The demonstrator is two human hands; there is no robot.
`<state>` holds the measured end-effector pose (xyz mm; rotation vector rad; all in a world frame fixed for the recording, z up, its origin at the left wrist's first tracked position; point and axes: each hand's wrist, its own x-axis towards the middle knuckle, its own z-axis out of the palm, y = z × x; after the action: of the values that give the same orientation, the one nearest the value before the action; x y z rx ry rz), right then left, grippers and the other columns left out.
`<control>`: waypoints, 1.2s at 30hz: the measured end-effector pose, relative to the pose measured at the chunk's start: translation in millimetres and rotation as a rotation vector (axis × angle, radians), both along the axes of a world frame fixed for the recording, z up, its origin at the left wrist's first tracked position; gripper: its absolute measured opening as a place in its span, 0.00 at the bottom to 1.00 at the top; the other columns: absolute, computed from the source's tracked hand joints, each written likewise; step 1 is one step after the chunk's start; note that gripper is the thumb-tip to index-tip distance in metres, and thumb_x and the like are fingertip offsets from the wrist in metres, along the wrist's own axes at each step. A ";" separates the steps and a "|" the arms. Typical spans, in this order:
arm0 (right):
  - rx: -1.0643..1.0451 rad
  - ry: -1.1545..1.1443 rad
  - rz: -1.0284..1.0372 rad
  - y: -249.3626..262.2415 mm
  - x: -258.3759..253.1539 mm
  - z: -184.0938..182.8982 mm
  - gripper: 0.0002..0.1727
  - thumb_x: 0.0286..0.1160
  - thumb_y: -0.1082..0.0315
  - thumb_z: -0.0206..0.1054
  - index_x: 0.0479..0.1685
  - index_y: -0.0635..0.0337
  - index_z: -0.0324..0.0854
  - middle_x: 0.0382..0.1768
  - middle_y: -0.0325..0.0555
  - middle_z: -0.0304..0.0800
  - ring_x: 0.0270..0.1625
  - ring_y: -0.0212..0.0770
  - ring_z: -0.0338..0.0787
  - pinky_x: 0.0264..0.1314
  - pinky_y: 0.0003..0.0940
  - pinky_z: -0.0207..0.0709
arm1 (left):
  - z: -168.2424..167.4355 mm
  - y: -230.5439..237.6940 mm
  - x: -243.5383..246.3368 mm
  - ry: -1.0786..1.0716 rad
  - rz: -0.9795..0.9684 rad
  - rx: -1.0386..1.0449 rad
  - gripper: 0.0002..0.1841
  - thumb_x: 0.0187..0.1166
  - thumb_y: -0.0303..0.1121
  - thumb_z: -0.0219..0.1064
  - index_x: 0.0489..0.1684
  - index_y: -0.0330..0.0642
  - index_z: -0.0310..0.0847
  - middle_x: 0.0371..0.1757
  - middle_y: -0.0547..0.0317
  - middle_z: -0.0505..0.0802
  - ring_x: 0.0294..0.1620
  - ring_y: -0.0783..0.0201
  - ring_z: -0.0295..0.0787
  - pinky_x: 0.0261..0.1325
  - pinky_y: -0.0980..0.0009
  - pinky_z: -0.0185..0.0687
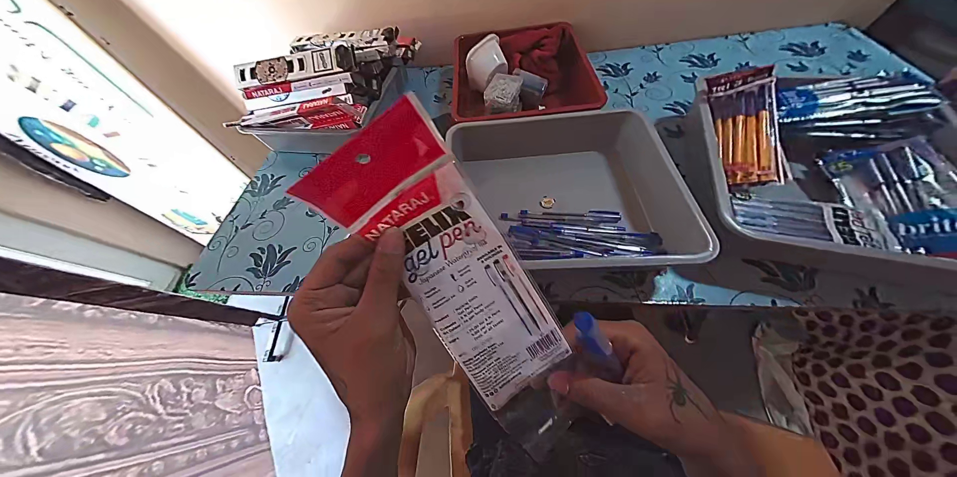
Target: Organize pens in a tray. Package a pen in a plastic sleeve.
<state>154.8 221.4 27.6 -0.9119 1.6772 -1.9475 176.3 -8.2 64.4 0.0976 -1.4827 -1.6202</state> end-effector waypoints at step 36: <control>0.148 0.358 -0.378 47.4 15.7 45.1 0.11 0.80 0.69 0.69 0.50 0.69 0.85 0.37 0.44 0.94 0.39 0.16 0.86 0.43 0.07 0.78 | -16.8 56.3 -9.9 -0.015 -0.180 -1.220 0.20 0.74 0.50 0.64 0.51 0.43 0.77 0.40 0.56 0.88 0.42 0.62 0.82 0.51 0.72 0.72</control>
<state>170.5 268.8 72.8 -0.9880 2.3098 -1.9347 166.4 48.0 47.6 -0.7143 -2.2770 -0.6007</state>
